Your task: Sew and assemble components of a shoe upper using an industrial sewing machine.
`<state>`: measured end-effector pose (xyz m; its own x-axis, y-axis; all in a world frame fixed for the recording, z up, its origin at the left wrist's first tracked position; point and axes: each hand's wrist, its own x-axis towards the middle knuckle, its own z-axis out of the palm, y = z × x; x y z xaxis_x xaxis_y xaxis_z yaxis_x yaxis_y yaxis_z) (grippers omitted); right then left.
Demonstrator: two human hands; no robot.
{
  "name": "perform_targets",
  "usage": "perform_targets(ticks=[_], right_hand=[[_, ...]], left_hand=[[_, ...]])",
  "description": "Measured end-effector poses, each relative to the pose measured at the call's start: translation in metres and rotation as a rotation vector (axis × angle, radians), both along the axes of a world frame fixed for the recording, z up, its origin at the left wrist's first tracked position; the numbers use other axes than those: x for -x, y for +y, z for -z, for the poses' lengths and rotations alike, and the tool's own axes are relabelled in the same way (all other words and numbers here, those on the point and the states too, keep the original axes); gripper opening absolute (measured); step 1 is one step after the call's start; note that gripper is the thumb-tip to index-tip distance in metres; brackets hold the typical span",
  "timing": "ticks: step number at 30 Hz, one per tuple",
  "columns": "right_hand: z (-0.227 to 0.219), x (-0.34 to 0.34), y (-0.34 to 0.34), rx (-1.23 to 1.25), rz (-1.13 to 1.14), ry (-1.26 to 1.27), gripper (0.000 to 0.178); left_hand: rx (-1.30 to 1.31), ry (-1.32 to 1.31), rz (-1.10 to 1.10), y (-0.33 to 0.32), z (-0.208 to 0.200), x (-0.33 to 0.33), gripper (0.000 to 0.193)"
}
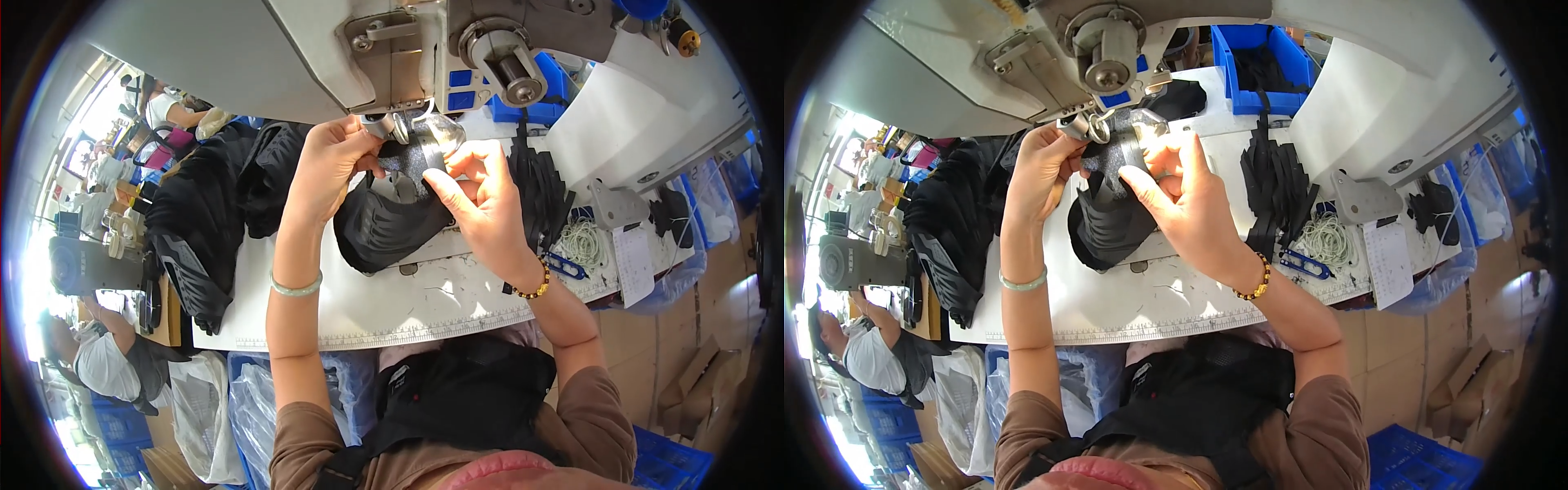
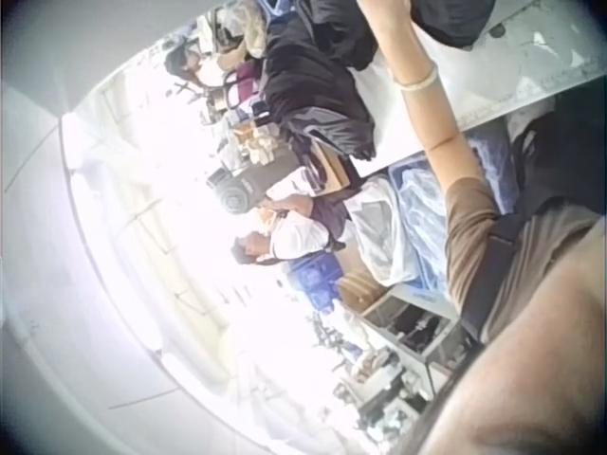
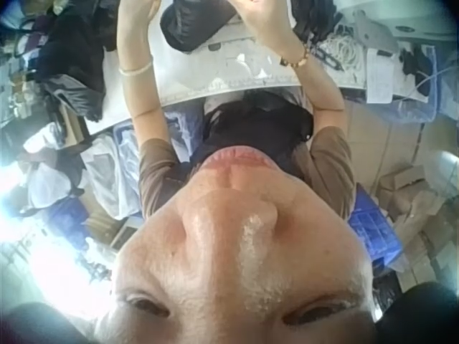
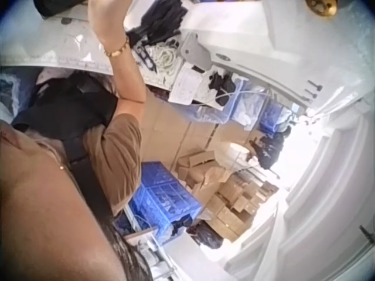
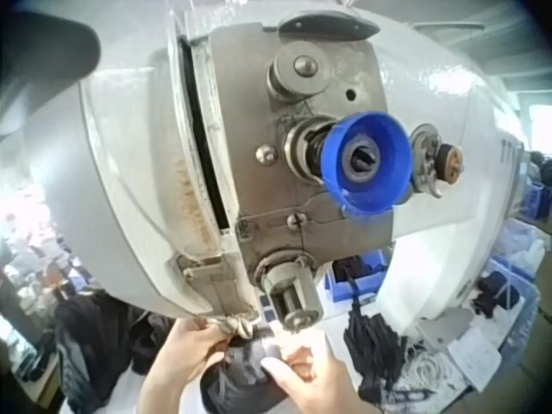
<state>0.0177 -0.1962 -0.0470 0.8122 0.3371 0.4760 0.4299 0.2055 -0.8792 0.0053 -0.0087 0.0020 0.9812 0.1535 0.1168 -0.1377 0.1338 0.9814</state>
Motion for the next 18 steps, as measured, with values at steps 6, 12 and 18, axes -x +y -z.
perform_targets(ticks=[6,12,18], right_hand=[[0.004,-0.001,0.004,-0.181,-0.087,0.007,0.026],[0.007,0.005,-0.006,-0.046,-0.148,0.025,0.025],[0.003,0.007,-0.002,-0.088,-0.087,-0.036,0.022]], left_hand=[[0.029,0.012,0.059,0.002,-0.002,0.002,0.008],[-0.055,0.039,0.087,0.001,-0.008,0.011,0.011],[-0.055,0.052,0.085,-0.003,-0.007,0.013,0.013]])
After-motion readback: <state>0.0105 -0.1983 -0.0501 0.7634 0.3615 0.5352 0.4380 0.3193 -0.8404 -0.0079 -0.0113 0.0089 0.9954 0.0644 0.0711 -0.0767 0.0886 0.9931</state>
